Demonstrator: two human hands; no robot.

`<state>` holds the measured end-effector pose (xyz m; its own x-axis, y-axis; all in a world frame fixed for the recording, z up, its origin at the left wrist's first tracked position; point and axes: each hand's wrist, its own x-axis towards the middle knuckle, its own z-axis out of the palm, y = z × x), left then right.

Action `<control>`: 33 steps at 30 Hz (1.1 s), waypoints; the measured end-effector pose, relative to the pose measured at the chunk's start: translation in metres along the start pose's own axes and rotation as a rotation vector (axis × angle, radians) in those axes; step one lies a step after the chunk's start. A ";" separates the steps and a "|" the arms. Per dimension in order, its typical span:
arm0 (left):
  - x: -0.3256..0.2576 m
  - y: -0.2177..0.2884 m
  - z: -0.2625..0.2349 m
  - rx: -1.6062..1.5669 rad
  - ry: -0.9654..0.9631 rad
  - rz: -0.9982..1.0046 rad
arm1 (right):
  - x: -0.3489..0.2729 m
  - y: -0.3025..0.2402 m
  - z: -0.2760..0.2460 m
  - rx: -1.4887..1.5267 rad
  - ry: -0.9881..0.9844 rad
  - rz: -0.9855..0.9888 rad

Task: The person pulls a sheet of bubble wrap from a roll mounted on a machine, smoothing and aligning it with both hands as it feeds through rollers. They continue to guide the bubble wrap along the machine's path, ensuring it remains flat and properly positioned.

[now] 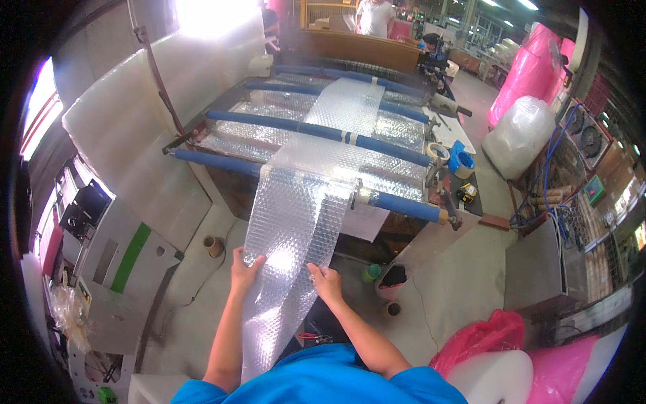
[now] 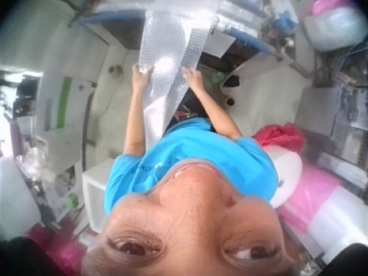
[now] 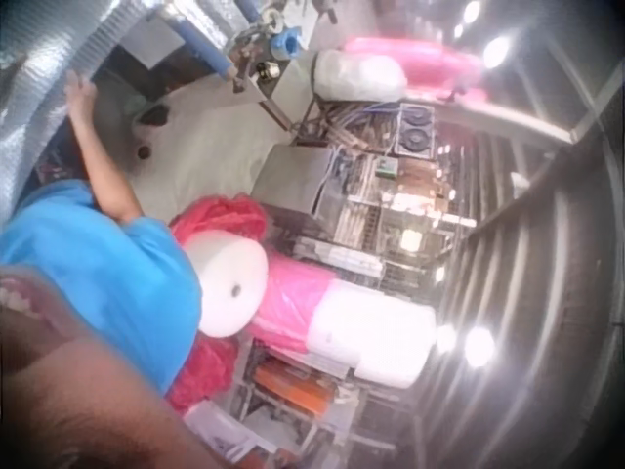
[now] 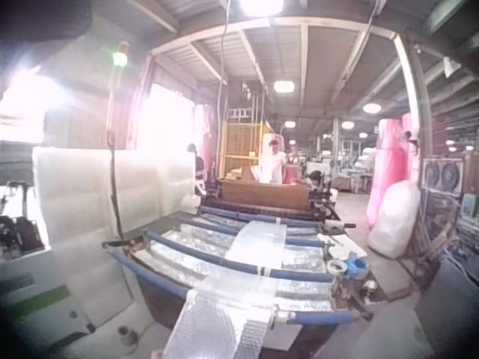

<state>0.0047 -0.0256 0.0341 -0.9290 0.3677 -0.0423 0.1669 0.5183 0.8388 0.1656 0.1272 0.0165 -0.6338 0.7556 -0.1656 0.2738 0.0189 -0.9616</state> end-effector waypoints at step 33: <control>0.011 -0.009 -0.008 -0.208 -0.244 0.069 | -0.005 0.017 -0.004 0.134 -0.007 -0.201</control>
<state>-0.0093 -0.0324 0.0309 -0.8069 0.5839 -0.0896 0.1319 0.3260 0.9361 0.1759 0.1265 0.0016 -0.6711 0.7407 0.0309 0.0432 0.0807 -0.9958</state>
